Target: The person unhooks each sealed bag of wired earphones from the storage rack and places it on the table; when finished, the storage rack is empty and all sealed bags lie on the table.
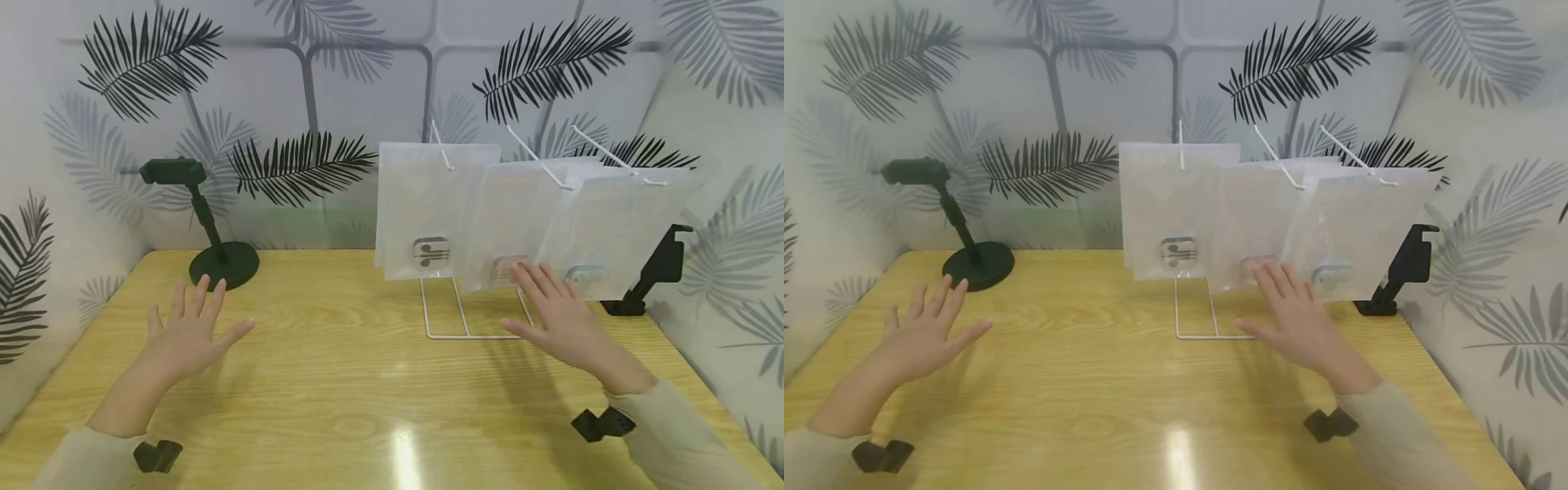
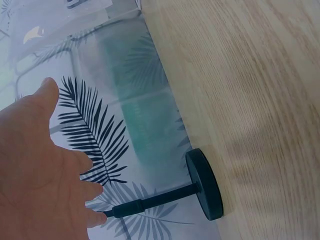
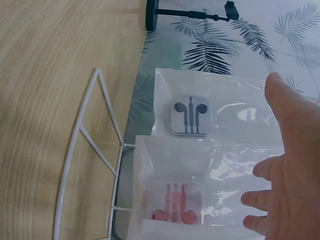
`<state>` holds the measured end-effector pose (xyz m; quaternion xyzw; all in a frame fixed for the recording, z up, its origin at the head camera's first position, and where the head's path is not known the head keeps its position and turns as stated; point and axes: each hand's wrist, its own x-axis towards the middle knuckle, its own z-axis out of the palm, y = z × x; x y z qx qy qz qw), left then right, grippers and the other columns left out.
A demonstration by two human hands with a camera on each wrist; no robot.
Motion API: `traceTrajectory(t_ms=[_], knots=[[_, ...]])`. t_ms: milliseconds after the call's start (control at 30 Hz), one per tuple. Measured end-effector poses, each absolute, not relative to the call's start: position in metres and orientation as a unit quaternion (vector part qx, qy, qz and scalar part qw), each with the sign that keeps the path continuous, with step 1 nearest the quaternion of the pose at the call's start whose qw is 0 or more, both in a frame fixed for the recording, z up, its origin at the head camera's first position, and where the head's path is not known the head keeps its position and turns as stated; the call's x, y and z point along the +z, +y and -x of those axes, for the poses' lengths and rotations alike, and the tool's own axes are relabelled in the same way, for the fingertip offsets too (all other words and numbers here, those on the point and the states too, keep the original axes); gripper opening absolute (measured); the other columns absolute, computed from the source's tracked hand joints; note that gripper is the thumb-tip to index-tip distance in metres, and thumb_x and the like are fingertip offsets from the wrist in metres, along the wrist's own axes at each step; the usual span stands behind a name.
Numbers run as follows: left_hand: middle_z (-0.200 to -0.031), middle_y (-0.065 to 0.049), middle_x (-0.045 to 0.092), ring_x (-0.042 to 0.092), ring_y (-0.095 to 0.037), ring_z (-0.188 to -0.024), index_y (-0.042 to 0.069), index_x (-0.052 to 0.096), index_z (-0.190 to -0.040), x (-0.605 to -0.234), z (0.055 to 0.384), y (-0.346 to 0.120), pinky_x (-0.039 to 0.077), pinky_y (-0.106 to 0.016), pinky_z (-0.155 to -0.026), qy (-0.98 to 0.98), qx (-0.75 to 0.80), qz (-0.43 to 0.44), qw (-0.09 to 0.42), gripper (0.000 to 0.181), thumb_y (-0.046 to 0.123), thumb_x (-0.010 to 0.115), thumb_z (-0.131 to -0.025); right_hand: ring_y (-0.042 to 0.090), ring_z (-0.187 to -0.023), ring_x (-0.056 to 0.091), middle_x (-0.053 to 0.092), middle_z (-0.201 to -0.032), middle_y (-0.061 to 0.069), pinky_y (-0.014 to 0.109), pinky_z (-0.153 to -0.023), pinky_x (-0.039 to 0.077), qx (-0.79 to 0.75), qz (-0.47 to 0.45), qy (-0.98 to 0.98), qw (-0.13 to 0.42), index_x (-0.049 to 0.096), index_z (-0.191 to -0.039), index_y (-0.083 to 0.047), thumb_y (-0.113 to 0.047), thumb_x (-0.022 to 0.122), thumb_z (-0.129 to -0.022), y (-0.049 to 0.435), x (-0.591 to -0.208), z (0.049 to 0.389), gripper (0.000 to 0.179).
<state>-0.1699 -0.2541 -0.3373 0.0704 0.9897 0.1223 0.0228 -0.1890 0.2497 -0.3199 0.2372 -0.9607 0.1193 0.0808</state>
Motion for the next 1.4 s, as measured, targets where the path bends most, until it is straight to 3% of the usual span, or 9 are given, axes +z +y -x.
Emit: traceTrajectory(t_ms=[433,767,1267,1400], knots=[[-0.148,-0.026,-0.010,-0.020,-0.047,-0.129,0.002,0.000,-0.146,-0.339,0.171,-0.255,-0.017,-0.070,-0.089,0.990,0.122,-0.066,0.024,0.094,0.067,0.034,-0.088,0.045,-0.129,0.021,0.024,-0.143,0.026,0.064,-0.098,0.021,0.169,-0.235,-0.947,0.142,0.019,-0.145,-0.002,-0.038,0.064,-0.086,0.277,-0.295,0.183,0.083],[-0.148,-0.025,-0.010,-0.021,-0.046,-0.129,0.003,0.001,-0.147,-0.343,0.173,-0.252,-0.017,-0.070,-0.089,0.990,0.123,-0.074,0.018,0.092,0.066,0.034,-0.088,0.044,-0.131,0.017,0.023,-0.144,0.027,0.062,-0.102,0.013,0.211,-0.206,-0.940,0.173,0.019,-0.145,-0.001,-0.035,0.060,-0.089,0.304,-0.294,0.181,0.077],[-0.151,-0.019,-0.009,-0.020,-0.038,-0.132,0.009,-0.002,-0.148,-0.348,0.185,-0.230,-0.015,-0.068,-0.092,0.984,0.141,-0.105,0.002,0.091,0.066,0.035,-0.088,0.048,-0.131,0.010,0.018,-0.144,0.031,0.062,-0.102,0.007,0.246,-0.167,-0.940,0.168,0.015,-0.144,0.005,-0.030,0.055,-0.093,0.333,-0.301,0.183,0.074],[-0.151,-0.020,-0.006,-0.017,-0.038,-0.133,0.005,0.002,-0.147,-0.352,0.191,-0.218,-0.012,-0.067,-0.095,0.981,0.146,-0.126,-0.010,0.090,0.064,0.036,-0.089,0.048,-0.131,0.009,0.015,-0.145,0.030,0.064,-0.101,0.007,0.255,-0.144,-0.942,0.162,0.012,-0.145,0.003,-0.030,0.054,-0.094,0.340,-0.302,0.184,0.074]])
